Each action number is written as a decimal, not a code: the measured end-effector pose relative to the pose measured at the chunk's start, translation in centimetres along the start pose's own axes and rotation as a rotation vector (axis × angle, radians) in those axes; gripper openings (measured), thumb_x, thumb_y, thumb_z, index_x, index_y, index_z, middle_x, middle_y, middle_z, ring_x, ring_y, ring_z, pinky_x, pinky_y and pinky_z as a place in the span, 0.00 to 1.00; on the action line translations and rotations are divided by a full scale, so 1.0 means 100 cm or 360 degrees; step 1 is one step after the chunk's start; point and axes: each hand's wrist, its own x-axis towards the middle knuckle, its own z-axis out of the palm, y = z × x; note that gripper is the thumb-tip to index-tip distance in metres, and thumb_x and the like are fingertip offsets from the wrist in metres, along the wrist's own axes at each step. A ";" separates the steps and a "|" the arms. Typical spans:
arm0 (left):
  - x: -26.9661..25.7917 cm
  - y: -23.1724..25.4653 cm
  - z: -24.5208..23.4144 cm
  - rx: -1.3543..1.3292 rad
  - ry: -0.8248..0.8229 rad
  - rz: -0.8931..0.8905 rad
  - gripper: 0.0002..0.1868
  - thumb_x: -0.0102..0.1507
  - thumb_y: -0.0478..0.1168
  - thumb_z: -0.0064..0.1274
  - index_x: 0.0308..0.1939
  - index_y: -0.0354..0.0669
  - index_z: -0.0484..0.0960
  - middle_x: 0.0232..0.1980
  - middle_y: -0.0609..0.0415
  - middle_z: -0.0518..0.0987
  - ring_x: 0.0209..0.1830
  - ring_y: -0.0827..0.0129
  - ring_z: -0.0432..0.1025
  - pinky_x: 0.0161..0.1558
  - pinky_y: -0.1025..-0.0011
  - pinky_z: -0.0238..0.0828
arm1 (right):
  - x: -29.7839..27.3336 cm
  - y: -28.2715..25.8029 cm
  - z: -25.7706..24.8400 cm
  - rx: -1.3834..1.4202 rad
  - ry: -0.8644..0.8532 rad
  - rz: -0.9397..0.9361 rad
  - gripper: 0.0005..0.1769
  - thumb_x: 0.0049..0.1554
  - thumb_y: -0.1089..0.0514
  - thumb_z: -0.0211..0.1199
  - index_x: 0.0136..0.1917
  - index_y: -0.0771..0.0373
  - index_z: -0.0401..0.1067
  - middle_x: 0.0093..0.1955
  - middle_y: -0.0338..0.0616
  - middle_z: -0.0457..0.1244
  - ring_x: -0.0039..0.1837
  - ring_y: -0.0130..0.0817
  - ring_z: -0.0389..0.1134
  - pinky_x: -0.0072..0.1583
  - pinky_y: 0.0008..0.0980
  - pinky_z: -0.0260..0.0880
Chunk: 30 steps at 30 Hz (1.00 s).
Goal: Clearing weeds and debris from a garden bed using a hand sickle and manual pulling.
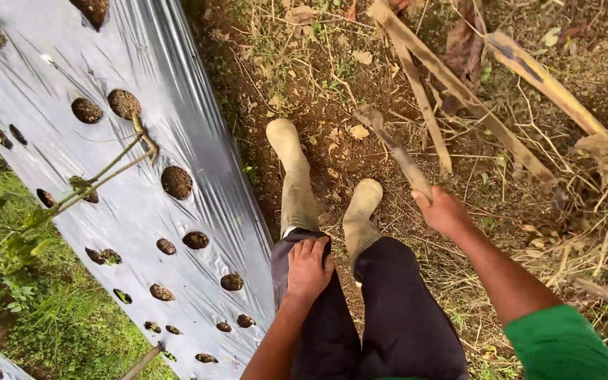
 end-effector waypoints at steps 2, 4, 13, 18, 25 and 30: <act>0.005 -0.024 0.010 -0.0063 0.0116 0.0108 0.26 0.58 0.50 0.56 0.61 0.57 0.77 0.52 0.54 0.76 0.60 0.57 0.70 0.65 0.54 0.64 | 0.028 -0.064 0.013 -0.0131 -0.0213 -0.0072 0.21 0.70 0.52 0.48 0.63 0.75 0.66 0.33 0.51 0.61 0.27 0.37 0.61 0.30 0.29 0.61; 0.012 -0.035 -0.004 -0.0097 0.0028 0.0147 0.25 0.60 0.49 0.53 0.62 0.52 0.77 0.54 0.52 0.76 0.58 0.54 0.68 0.64 0.51 0.61 | 0.060 -0.137 0.029 -0.0321 -0.0265 -0.0035 0.18 0.71 0.50 0.49 0.60 0.68 0.66 0.33 0.44 0.60 0.26 0.31 0.57 0.28 0.26 0.58; 0.100 -0.060 -0.151 -0.0140 0.0073 0.0458 0.26 0.60 0.49 0.49 0.59 0.40 0.79 0.51 0.43 0.77 0.57 0.47 0.68 0.62 0.46 0.59 | 0.237 -0.360 0.062 -0.0841 -0.0315 -0.0107 0.25 0.69 0.36 0.49 0.56 0.60 0.67 0.36 0.39 0.57 0.30 0.27 0.53 0.30 0.27 0.56; 0.124 -0.087 -0.179 -0.0287 0.0003 0.0436 0.24 0.61 0.47 0.48 0.59 0.44 0.78 0.52 0.46 0.77 0.58 0.48 0.67 0.63 0.45 0.58 | 0.275 -0.333 -0.045 -0.1124 -0.0126 0.0036 0.33 0.69 0.28 0.42 0.59 0.59 0.67 0.36 0.39 0.56 0.29 0.30 0.52 0.30 0.29 0.55; 0.128 -0.125 -0.187 -0.0422 -0.0107 0.0171 0.21 0.63 0.45 0.50 0.60 0.47 0.78 0.56 0.48 0.76 0.57 0.49 0.66 0.57 0.50 0.62 | 0.192 -0.239 -0.160 -0.0053 0.0652 0.0600 0.27 0.75 0.41 0.51 0.56 0.70 0.70 0.37 0.51 0.60 0.29 0.39 0.55 0.26 0.39 0.56; 0.158 -0.139 -0.228 -0.0517 -0.0161 0.0030 0.22 0.63 0.45 0.51 0.62 0.53 0.77 0.55 0.50 0.77 0.55 0.51 0.68 0.54 0.52 0.66 | 0.119 -0.269 -0.169 0.0487 0.0669 0.0486 0.24 0.77 0.48 0.46 0.55 0.72 0.69 0.38 0.57 0.63 0.31 0.45 0.63 0.27 0.43 0.64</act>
